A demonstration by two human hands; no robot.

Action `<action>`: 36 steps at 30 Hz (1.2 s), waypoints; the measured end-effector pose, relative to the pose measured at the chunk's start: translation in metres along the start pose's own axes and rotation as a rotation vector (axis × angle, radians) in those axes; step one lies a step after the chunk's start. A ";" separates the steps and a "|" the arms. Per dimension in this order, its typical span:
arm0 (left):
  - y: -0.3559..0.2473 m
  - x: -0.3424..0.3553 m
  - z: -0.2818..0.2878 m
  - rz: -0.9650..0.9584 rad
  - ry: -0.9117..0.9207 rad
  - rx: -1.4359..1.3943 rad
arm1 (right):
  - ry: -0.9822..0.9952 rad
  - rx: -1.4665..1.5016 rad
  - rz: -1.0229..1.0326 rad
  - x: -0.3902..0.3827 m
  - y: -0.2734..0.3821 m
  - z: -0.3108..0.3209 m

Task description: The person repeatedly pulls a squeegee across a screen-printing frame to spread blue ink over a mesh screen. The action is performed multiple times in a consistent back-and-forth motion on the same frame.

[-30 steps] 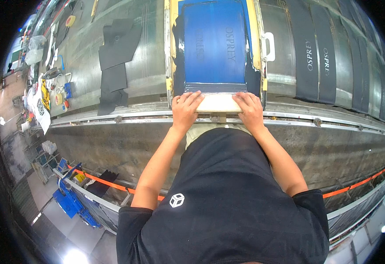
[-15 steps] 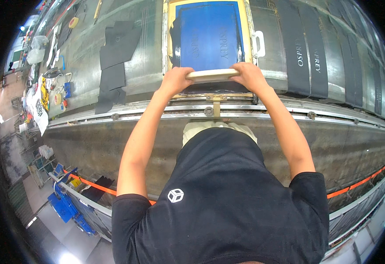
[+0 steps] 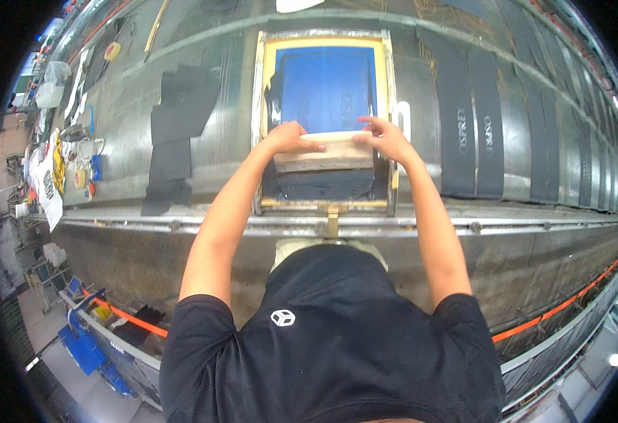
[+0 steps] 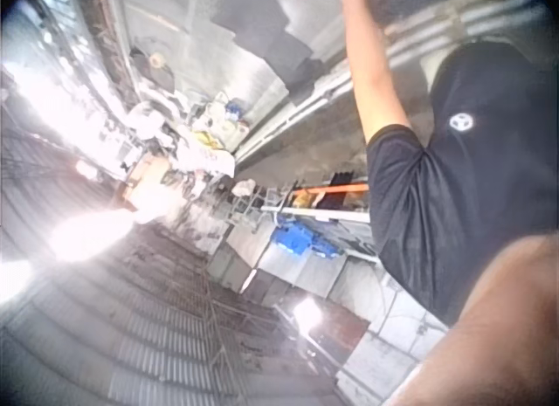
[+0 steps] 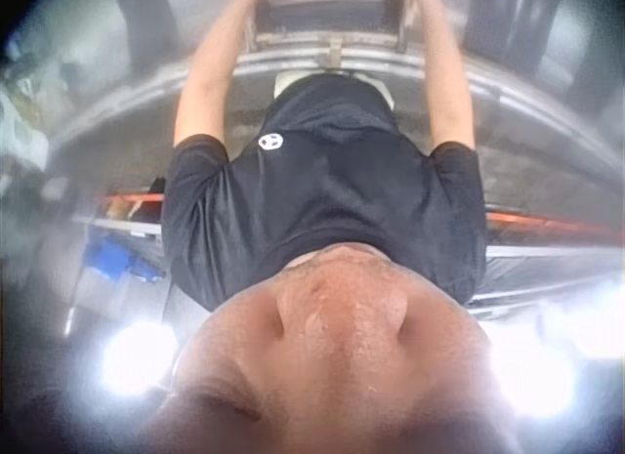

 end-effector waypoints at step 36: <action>-0.029 -0.243 -0.128 -0.316 -0.608 -0.028 | -0.326 0.700 -0.098 0.039 -0.016 0.057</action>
Point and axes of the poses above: each hand's wrist, its own x-axis towards the middle knuckle, its own z-axis out of the back of the hand, y = z × x, the point moved 2 cm from there along x, towards the middle knuckle, and after that the axes turned 1 degree about -z, right-handed, at the moved point
